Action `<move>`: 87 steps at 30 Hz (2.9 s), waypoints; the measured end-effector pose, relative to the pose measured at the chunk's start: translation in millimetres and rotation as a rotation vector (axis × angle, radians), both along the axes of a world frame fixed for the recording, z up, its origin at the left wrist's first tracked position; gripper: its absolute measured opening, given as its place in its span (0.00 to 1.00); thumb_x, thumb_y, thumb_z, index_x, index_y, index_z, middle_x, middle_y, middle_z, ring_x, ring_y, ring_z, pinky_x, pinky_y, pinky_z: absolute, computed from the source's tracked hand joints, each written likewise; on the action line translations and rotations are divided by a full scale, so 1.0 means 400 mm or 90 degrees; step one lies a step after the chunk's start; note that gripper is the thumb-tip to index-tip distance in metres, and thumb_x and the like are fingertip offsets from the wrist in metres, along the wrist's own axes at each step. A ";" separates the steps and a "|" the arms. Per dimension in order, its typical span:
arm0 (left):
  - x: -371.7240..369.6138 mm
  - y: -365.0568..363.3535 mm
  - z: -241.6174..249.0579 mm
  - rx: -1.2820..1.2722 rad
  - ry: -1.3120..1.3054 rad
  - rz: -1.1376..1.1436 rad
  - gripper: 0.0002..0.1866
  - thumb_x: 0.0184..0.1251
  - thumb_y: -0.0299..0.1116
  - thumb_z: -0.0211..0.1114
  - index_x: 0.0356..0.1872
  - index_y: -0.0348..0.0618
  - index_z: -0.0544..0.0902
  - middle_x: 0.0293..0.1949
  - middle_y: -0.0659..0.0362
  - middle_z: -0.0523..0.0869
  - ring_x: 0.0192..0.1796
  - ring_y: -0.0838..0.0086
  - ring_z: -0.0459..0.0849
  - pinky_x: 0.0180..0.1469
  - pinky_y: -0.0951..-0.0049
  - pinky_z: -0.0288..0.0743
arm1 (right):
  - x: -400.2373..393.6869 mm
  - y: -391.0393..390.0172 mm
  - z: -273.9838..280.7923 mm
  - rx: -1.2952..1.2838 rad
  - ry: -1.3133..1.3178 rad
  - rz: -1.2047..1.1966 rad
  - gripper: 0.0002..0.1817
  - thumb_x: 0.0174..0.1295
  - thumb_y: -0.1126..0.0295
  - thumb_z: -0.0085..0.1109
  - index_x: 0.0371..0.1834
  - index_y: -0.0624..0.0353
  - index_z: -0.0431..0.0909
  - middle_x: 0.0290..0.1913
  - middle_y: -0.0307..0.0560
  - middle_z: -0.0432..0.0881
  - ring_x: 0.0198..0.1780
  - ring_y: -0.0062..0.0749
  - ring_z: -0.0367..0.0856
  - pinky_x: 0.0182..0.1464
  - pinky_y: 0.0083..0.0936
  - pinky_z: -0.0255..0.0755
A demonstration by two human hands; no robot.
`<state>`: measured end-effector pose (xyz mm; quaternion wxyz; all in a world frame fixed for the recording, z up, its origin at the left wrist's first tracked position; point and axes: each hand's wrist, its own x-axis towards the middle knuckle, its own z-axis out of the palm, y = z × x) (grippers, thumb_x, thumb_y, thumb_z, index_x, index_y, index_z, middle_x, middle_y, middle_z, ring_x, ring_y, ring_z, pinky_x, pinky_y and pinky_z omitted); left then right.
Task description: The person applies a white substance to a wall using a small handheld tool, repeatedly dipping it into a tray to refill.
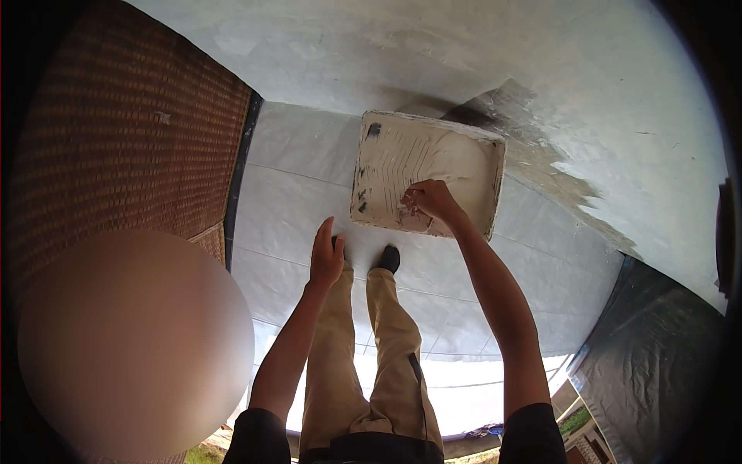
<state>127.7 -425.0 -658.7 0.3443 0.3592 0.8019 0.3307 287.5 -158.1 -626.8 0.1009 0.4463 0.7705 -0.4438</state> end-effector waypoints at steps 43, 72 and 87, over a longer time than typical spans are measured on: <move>-0.302 0.725 1.757 0.778 0.335 -0.197 0.24 0.82 0.38 0.49 0.74 0.41 0.66 0.72 0.49 0.71 0.75 0.58 0.67 0.75 0.59 0.61 | 0.046 0.158 1.825 0.114 0.978 -0.365 0.15 0.72 0.69 0.59 0.60 0.53 0.80 0.48 0.32 0.85 0.47 0.18 0.83 0.50 0.23 0.76; -0.325 1.003 2.281 1.055 0.710 -0.137 0.28 0.74 0.30 0.54 0.74 0.42 0.65 0.74 0.52 0.67 0.77 0.57 0.63 0.78 0.48 0.50 | -0.098 0.455 2.371 1.656 0.475 -0.157 0.20 0.60 0.79 0.63 0.57 0.55 0.84 0.53 0.46 0.88 0.47 0.44 0.84 0.48 0.33 0.77; -0.370 1.039 2.276 1.110 0.756 -0.182 0.26 0.72 0.34 0.56 0.71 0.43 0.70 0.75 0.55 0.68 0.77 0.59 0.63 0.78 0.48 0.51 | -0.171 0.375 2.412 1.413 -0.061 -0.260 0.09 0.55 0.79 0.59 0.38 0.58 0.84 0.39 0.56 0.88 0.35 0.42 0.88 0.38 0.38 0.81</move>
